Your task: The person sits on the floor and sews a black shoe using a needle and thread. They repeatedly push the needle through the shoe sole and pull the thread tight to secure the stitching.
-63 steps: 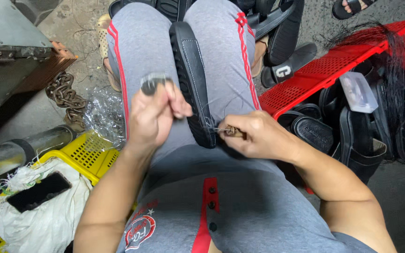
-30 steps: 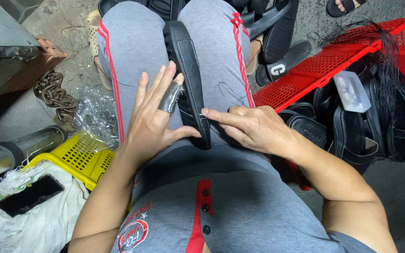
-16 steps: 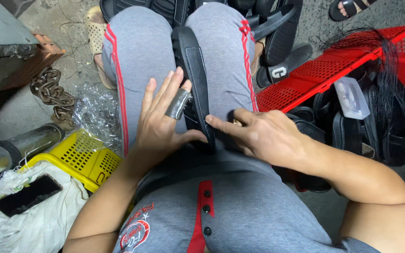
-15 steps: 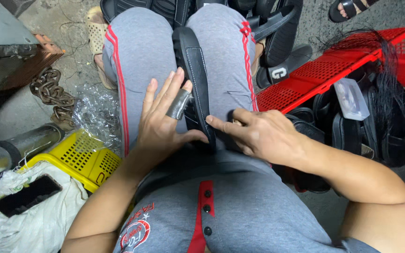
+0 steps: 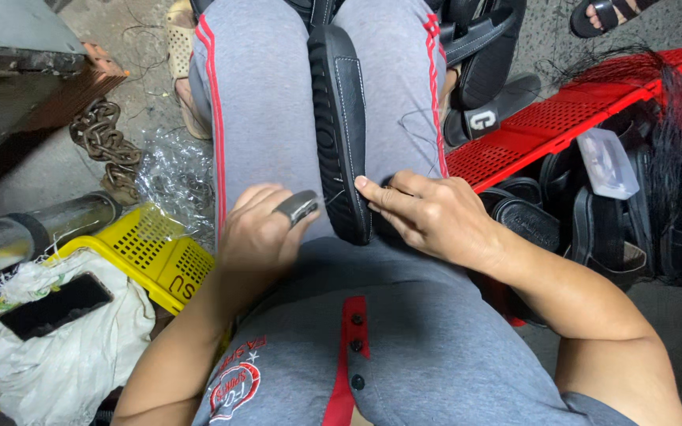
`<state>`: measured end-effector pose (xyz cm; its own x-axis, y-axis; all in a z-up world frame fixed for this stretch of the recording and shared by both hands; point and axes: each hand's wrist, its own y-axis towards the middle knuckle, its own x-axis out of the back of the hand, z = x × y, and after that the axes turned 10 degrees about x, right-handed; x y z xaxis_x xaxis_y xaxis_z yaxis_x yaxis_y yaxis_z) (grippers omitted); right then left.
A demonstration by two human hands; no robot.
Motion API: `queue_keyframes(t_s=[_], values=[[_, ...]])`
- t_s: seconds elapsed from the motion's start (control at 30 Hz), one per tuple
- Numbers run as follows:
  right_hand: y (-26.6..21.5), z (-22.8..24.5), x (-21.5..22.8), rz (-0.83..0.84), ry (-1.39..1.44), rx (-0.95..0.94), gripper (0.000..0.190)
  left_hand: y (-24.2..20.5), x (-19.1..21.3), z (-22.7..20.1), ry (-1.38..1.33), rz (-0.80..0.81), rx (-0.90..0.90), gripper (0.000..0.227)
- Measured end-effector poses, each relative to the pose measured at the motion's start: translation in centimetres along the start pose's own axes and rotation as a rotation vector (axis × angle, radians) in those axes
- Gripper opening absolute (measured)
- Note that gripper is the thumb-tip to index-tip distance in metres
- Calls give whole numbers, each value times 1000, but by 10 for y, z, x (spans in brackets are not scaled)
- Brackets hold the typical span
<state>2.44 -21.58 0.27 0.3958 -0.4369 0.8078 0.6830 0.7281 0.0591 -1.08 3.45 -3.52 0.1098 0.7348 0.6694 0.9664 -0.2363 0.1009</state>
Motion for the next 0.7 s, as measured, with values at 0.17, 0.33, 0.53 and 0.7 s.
queue_keyframes(t_s=[0.17, 0.33, 0.53, 0.7], values=[[-4, 4, -1, -2, -84, 2, 31, 1, 26, -6, -280, 259, 320, 14], [-5, 4, 5, 4, -137, 44, 31, 4, 21, -6, -438, 326, 322, 10], [-5, 0, 4, -31, -190, 92, 29, 22, 12, -22, -906, 273, 335, 6], [-5, -5, 2, -54, -210, 132, 30, 28, -3, -15, -646, 111, 307, 7]])
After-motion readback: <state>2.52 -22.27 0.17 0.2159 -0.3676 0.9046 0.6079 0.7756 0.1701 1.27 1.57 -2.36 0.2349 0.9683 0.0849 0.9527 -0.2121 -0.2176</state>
